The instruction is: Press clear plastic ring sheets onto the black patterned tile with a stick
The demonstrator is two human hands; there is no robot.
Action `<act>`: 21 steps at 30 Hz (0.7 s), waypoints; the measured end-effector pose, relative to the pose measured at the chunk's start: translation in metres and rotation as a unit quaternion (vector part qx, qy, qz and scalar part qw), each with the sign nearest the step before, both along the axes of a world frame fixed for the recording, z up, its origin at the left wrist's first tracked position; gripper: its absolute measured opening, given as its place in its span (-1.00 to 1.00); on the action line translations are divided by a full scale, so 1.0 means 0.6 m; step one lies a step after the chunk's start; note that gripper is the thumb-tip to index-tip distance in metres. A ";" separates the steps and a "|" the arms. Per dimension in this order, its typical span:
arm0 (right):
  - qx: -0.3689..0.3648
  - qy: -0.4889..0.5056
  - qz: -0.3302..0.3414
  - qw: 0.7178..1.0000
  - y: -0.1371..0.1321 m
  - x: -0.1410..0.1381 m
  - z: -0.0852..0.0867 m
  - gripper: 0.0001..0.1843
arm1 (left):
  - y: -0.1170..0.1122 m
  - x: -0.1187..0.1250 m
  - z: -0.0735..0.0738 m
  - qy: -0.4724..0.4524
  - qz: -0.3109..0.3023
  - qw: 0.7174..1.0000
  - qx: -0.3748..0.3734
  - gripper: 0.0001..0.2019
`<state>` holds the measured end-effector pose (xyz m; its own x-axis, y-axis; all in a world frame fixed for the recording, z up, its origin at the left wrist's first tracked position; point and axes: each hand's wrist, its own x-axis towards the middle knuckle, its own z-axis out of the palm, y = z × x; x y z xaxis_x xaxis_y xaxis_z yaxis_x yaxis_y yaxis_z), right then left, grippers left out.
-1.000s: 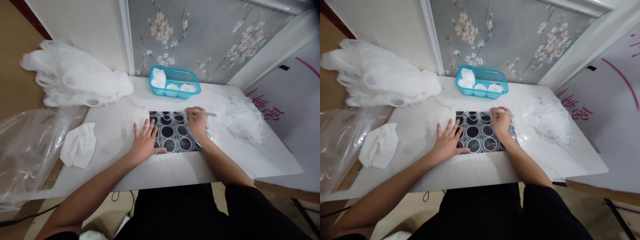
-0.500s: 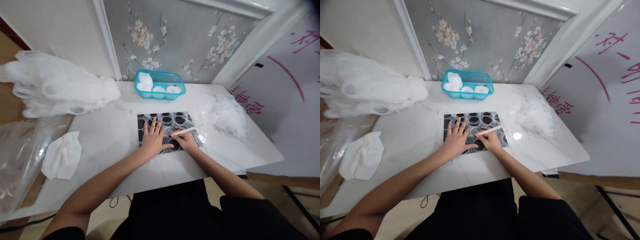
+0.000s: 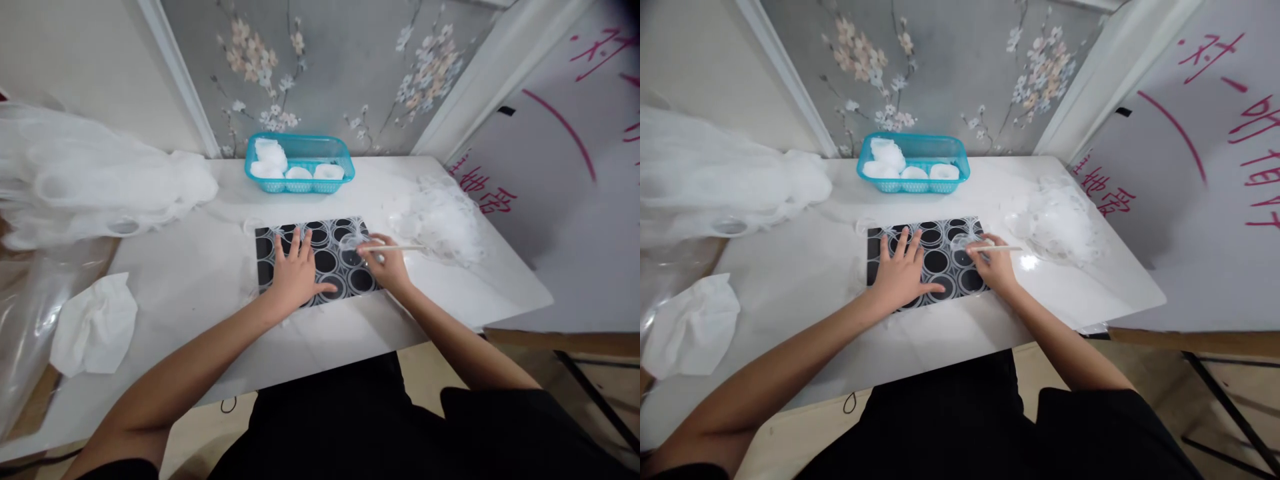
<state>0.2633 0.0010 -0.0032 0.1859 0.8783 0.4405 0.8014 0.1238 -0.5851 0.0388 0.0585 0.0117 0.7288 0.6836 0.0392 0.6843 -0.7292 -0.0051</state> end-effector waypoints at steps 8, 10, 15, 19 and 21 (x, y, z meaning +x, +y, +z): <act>-0.110 0.105 0.072 0.986 -0.030 0.000 -0.025 -0.75 | -0.010 0.073 -0.017 -0.024 -0.033 0.999 -0.014 -0.08; -0.111 0.097 0.072 0.986 -0.030 0.001 -0.030 -0.76 | -0.007 0.078 -0.018 -0.019 -0.034 0.999 -0.023 -0.03; -0.080 0.009 0.063 0.995 -0.040 -0.008 -0.038 -0.81 | -0.003 0.080 -0.019 -0.001 -0.033 0.999 -0.038 -0.01; -0.021 -0.131 0.035 0.991 -0.014 0.020 -0.005 -0.80 | -0.001 0.085 -0.013 0.025 -0.030 0.999 -0.030 -0.02; 0.042 -0.130 -0.083 0.987 0.001 0.048 0.015 -0.81 | 0.002 0.090 -0.004 0.045 -0.036 0.998 -0.023 0.03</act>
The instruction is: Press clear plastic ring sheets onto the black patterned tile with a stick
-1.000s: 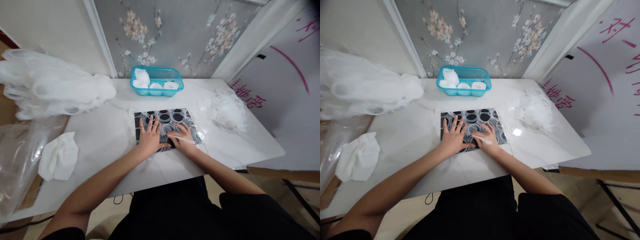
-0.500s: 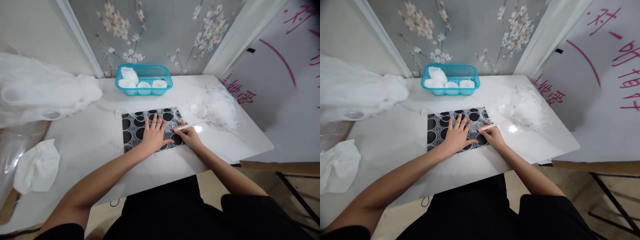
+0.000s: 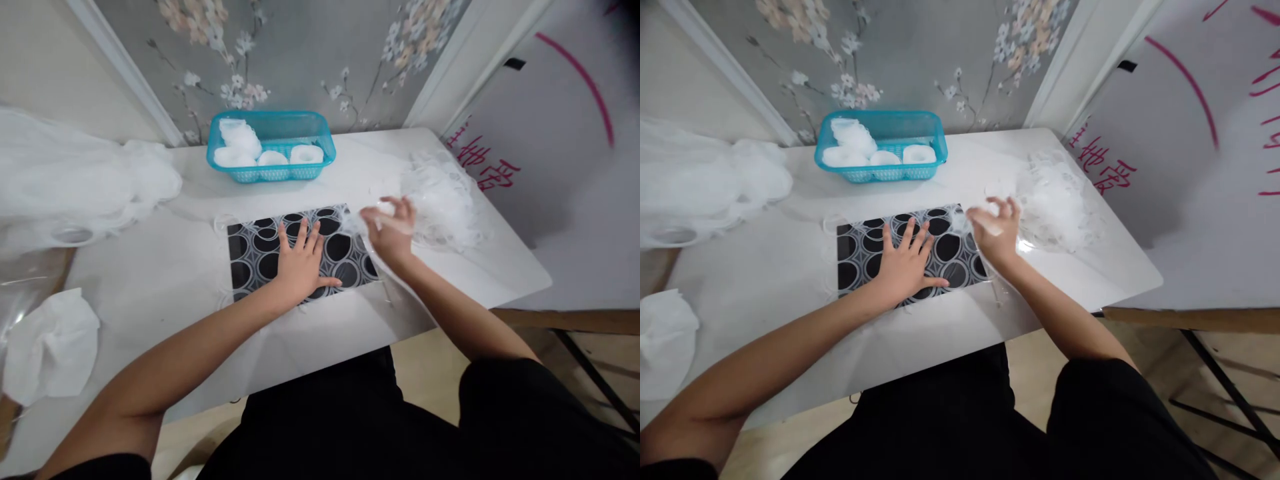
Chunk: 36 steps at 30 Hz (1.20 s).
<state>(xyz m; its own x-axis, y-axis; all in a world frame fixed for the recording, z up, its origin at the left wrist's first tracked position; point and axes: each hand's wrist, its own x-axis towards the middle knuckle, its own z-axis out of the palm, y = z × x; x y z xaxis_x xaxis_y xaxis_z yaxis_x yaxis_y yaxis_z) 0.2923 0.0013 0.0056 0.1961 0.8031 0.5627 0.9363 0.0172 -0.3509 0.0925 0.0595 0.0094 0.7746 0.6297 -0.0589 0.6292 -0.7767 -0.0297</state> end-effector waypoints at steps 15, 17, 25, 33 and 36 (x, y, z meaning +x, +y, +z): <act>-0.115 0.236 0.076 0.962 -0.061 0.039 -0.045 -0.80 | -0.005 0.091 -0.006 -0.043 -0.044 0.998 -0.005 -0.08; -0.119 0.241 0.076 0.960 -0.060 0.040 -0.043 -0.80 | -0.003 0.092 -0.006 -0.033 -0.039 0.999 -0.009 -0.04; -0.108 0.182 0.075 0.974 -0.067 0.039 -0.049 -0.80 | 0.001 0.091 -0.007 -0.037 -0.038 0.998 -0.016 0.03; -0.114 -0.129 0.107 0.979 -0.029 0.054 -0.017 -0.80 | 0.000 0.098 -0.013 0.012 -0.031 0.998 -0.049 0.04; -0.063 -0.112 0.013 0.992 0.013 0.102 0.017 -0.81 | 0.006 0.098 -0.016 0.007 -0.029 0.998 -0.059 0.10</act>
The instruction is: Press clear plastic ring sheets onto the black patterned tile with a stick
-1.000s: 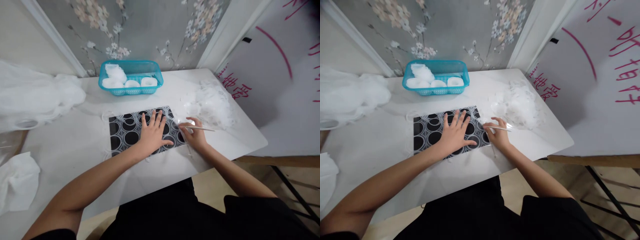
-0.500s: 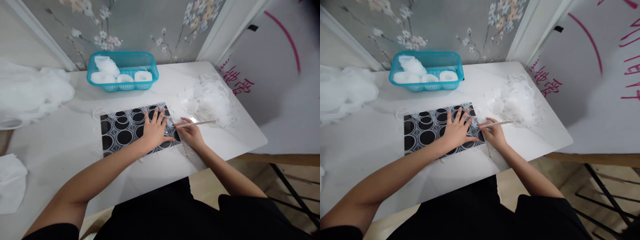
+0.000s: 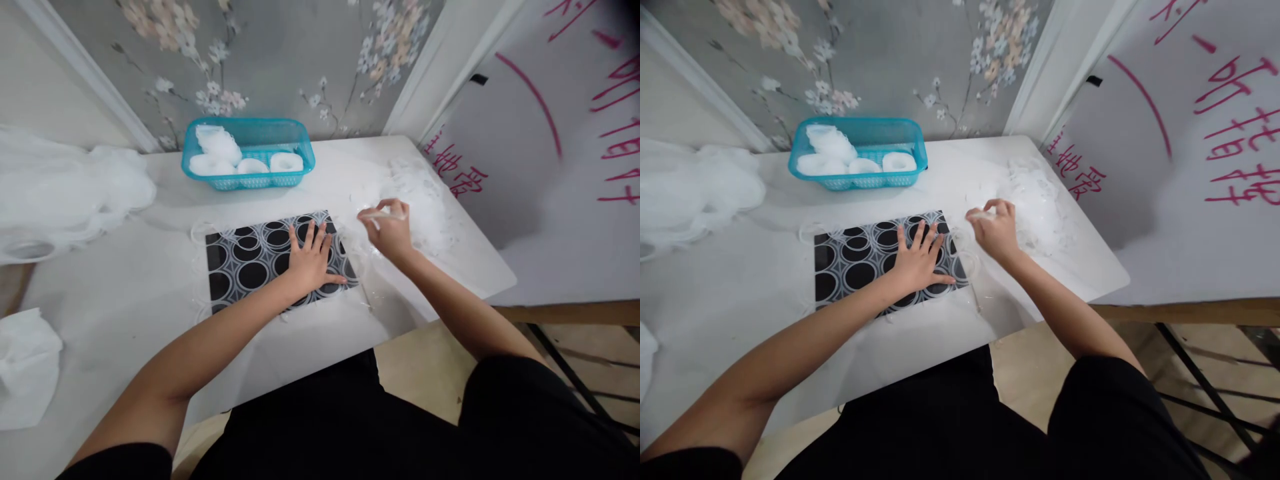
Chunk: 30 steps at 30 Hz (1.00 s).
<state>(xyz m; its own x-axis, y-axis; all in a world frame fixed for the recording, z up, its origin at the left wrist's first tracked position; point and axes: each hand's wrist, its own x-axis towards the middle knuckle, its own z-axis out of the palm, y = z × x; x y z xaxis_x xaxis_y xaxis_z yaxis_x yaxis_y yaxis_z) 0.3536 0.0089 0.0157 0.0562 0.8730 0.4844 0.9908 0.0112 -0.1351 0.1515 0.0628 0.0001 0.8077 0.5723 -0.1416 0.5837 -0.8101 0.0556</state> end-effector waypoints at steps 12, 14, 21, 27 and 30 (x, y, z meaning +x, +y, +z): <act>0.190 0.145 -0.199 0.951 -0.006 0.101 0.070 -0.81 | -0.003 -0.006 0.001 -0.096 -0.024 0.995 0.004 -0.01; 0.195 0.173 -0.198 0.945 -0.019 0.086 0.047 -0.78 | -0.010 -0.004 0.007 -0.122 -0.052 0.991 0.011 -0.20; 0.163 0.255 -0.230 0.925 -0.026 0.080 0.043 -0.70 | -0.028 0.008 0.019 -0.100 -0.063 0.993 -0.006 -0.49; 0.087 0.284 -0.126 0.946 -0.027 0.008 0.031 -0.73 | -0.025 0.014 0.016 -0.110 0.016 0.993 0.031 -0.31; 0.030 0.319 -0.052 0.946 -0.042 -0.046 -0.016 -0.73 | -0.019 0.016 0.010 -0.076 0.072 0.994 0.015 -0.14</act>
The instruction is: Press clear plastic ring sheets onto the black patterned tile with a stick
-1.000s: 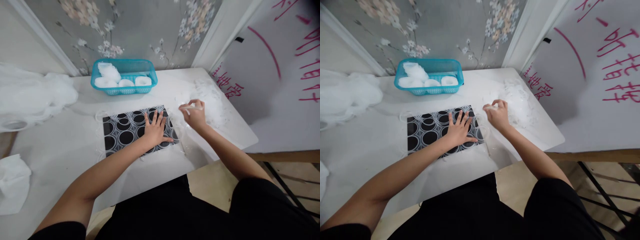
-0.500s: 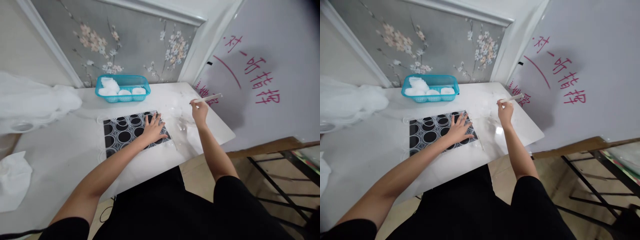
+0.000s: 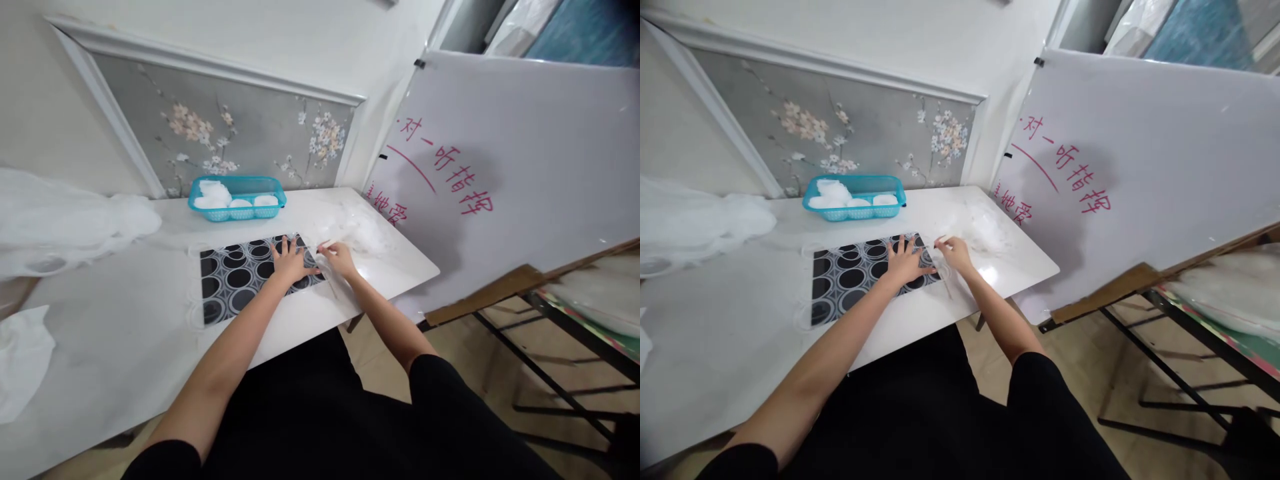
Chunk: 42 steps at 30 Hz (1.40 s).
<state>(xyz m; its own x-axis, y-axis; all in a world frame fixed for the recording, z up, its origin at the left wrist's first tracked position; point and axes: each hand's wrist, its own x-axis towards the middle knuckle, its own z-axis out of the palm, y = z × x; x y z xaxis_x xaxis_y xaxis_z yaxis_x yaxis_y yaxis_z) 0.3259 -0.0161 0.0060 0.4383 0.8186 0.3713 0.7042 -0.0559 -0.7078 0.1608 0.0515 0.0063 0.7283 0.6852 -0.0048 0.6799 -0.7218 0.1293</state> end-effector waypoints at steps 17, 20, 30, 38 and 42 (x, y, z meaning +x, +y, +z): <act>-0.049 -0.024 0.054 0.997 -0.012 -0.027 -0.057 -0.69 | 0.008 0.008 -0.006 0.055 0.017 0.998 -0.004 0.01; -0.044 -0.063 0.052 0.996 -0.022 -0.036 -0.059 -0.71 | 0.008 0.007 -0.006 0.058 0.016 0.998 -0.008 0.01; 0.007 -0.293 -0.109 0.950 0.030 0.019 0.009 -0.72 | 0.009 0.003 -0.014 0.058 0.022 0.998 -0.018 0.04; 0.051 -0.158 -0.290 0.943 0.061 0.102 0.089 -0.81 | 0.025 -0.019 0.041 -0.015 0.029 0.991 -0.128 -0.11; 0.075 -0.034 -0.144 0.986 0.041 0.071 0.072 -0.80 | 0.080 -0.103 0.111 -0.125 0.075 0.988 -0.046 -0.24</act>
